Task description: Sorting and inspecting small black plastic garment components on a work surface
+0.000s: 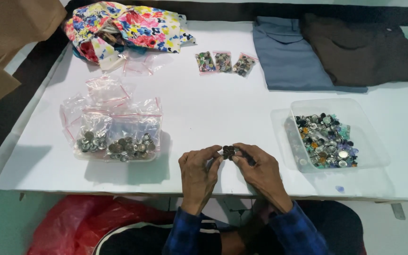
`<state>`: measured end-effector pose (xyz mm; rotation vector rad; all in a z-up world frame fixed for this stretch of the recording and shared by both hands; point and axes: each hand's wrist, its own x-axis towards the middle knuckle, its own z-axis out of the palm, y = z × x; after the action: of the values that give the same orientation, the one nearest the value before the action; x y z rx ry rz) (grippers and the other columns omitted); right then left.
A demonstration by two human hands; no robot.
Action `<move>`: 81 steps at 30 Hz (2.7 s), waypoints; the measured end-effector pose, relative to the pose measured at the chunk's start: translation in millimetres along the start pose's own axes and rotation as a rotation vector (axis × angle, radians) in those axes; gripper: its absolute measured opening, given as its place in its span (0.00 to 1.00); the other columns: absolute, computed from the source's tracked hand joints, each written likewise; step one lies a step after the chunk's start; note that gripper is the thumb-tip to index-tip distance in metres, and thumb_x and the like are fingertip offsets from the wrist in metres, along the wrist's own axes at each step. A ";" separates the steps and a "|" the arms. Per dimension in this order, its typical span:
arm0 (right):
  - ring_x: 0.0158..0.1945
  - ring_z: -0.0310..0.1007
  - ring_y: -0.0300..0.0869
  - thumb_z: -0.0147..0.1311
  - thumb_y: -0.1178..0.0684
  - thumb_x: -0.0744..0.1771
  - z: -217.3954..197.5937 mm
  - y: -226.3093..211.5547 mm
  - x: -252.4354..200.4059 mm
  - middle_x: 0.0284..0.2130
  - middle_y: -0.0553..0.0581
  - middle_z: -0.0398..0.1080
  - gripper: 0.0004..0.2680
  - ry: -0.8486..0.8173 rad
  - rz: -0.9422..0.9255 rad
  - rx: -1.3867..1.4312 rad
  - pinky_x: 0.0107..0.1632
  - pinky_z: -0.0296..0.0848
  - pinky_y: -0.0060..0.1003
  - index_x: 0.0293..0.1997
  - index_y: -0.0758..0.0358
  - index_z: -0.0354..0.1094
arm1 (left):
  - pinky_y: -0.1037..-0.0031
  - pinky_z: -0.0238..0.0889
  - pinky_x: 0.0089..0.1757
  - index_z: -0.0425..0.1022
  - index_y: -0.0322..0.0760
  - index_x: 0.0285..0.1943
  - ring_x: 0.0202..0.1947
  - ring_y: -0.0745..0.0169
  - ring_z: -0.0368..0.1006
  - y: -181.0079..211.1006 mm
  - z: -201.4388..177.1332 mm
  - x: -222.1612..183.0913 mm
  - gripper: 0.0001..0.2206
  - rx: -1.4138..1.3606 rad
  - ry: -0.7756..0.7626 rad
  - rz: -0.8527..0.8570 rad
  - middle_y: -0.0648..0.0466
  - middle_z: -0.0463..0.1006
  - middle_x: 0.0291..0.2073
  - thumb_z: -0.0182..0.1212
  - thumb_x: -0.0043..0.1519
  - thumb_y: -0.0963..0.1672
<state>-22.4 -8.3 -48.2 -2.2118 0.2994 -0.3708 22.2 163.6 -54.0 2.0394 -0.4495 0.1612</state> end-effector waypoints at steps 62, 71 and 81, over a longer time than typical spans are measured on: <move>0.43 0.80 0.61 0.53 0.60 0.63 -234.1 69.3 96.6 0.36 0.67 0.79 0.09 -0.511 -0.071 -0.875 0.45 0.78 0.53 0.45 0.68 0.76 | 0.51 0.46 0.64 0.72 0.41 0.53 0.57 0.44 0.69 112.3 195.8 96.0 0.20 0.440 -0.428 0.648 0.49 0.73 0.48 0.58 0.50 0.35; 0.42 0.81 0.60 0.55 0.59 0.64 -250.9 52.2 104.0 0.36 0.66 0.80 0.10 -0.598 0.044 -0.797 0.46 0.78 0.51 0.47 0.59 0.79 | 0.56 0.33 0.67 0.74 0.44 0.49 0.53 0.52 0.75 103.6 193.7 98.0 0.21 0.250 -0.510 0.596 0.53 0.79 0.45 0.56 0.45 0.35; 0.41 0.81 0.64 0.53 0.62 0.65 -246.3 79.5 105.9 0.37 0.71 0.79 0.08 -0.508 -0.015 -0.689 0.43 0.79 0.54 0.45 0.70 0.77 | 0.61 0.35 0.66 0.76 0.49 0.42 0.43 0.55 0.82 121.8 186.9 96.4 0.09 0.047 -0.530 0.402 0.55 0.82 0.31 0.55 0.56 0.40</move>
<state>-20.8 -269.2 52.4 -2.8767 0.1384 0.3507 51.0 -75.0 -17.3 2.0041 -1.1950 -0.1355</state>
